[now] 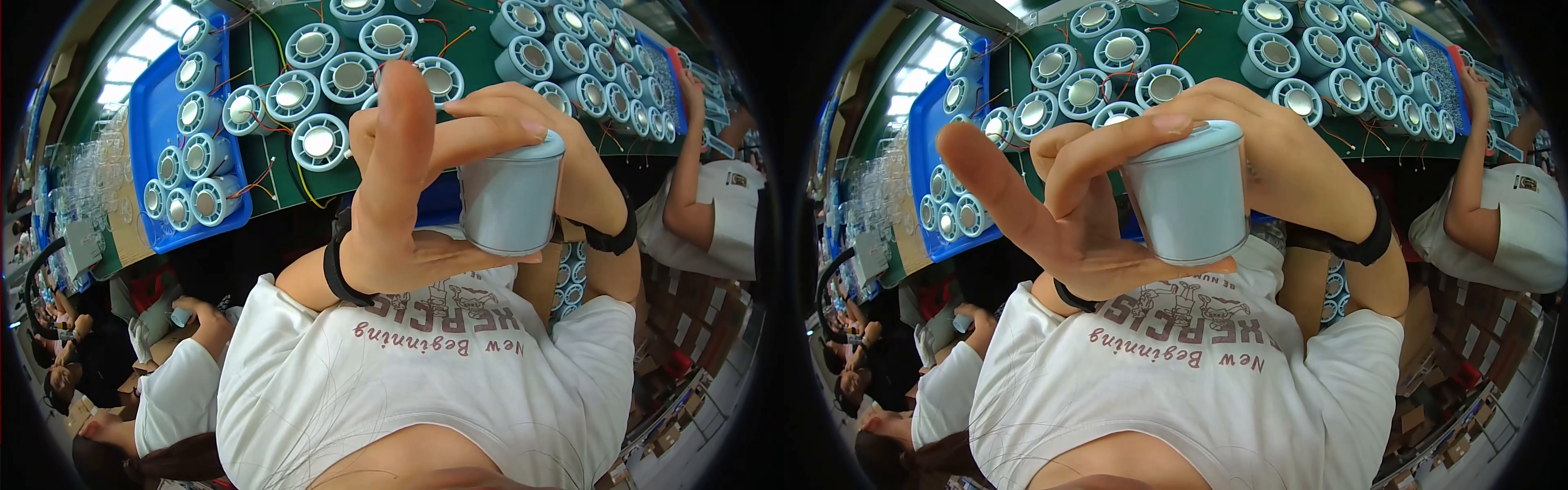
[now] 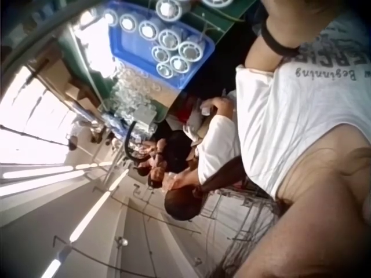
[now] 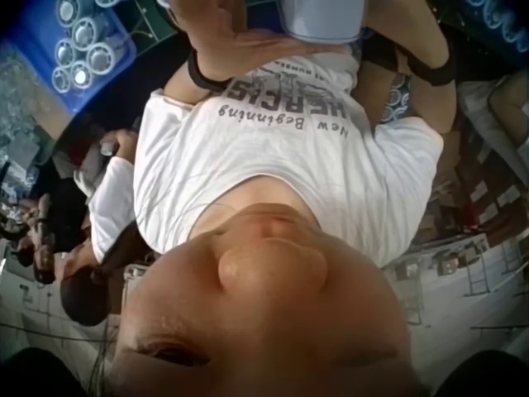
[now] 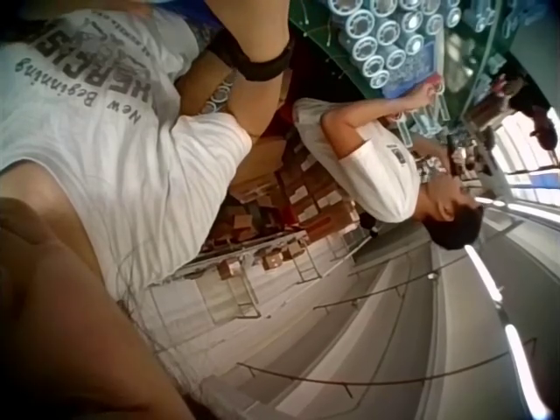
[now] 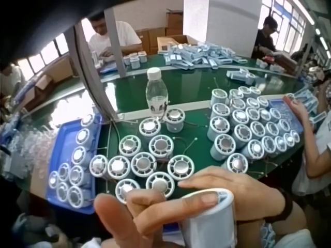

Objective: The person picks up a component from the table, wipes it with a cloth, and places it into a cardboard box, repeating this process for several more components.

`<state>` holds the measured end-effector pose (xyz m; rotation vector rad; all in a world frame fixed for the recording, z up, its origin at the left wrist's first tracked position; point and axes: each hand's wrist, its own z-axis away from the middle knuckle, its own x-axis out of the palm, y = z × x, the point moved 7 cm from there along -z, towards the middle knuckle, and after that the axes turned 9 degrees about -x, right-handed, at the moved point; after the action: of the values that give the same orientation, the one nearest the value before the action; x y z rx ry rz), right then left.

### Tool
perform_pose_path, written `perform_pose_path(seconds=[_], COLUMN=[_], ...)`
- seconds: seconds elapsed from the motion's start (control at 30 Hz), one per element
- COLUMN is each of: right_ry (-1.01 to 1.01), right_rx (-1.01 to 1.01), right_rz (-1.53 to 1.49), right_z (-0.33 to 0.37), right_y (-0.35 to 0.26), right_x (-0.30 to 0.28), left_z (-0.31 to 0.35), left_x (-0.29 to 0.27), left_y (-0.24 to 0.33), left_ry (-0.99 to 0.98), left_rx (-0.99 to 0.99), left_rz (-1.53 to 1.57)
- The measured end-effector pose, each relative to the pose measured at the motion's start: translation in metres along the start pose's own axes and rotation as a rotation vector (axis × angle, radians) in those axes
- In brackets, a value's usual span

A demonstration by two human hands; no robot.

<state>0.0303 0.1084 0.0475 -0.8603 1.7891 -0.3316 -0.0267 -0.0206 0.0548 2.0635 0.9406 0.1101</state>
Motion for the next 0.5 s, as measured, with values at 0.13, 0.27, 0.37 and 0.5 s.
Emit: perform_pose_path(seconds=[0.13,0.27,0.37,0.5], right_ry=[-0.128,-0.252,-0.300,-0.266], right_rx=[0.113,0.062,-0.019,-0.049], right_rz=[-0.161,-0.190,-0.097,0.172], right_z=[-0.002,-0.023,-0.043,-0.079], right_y=[0.012,-0.007,-0.008,0.028], right_x=[-0.023,-0.023,-0.022,-0.049], left_z=[0.007,0.010,0.009,0.006], left_x=[0.000,0.000,-0.004,-0.013], left_y=[0.002,-0.003,-0.009,-0.004], left_ry=[-0.039,-0.064,0.000,0.261], left_rx=[0.083,0.231,0.274,0.270], left_rz=[-0.183,-0.321,-0.364,-0.308])
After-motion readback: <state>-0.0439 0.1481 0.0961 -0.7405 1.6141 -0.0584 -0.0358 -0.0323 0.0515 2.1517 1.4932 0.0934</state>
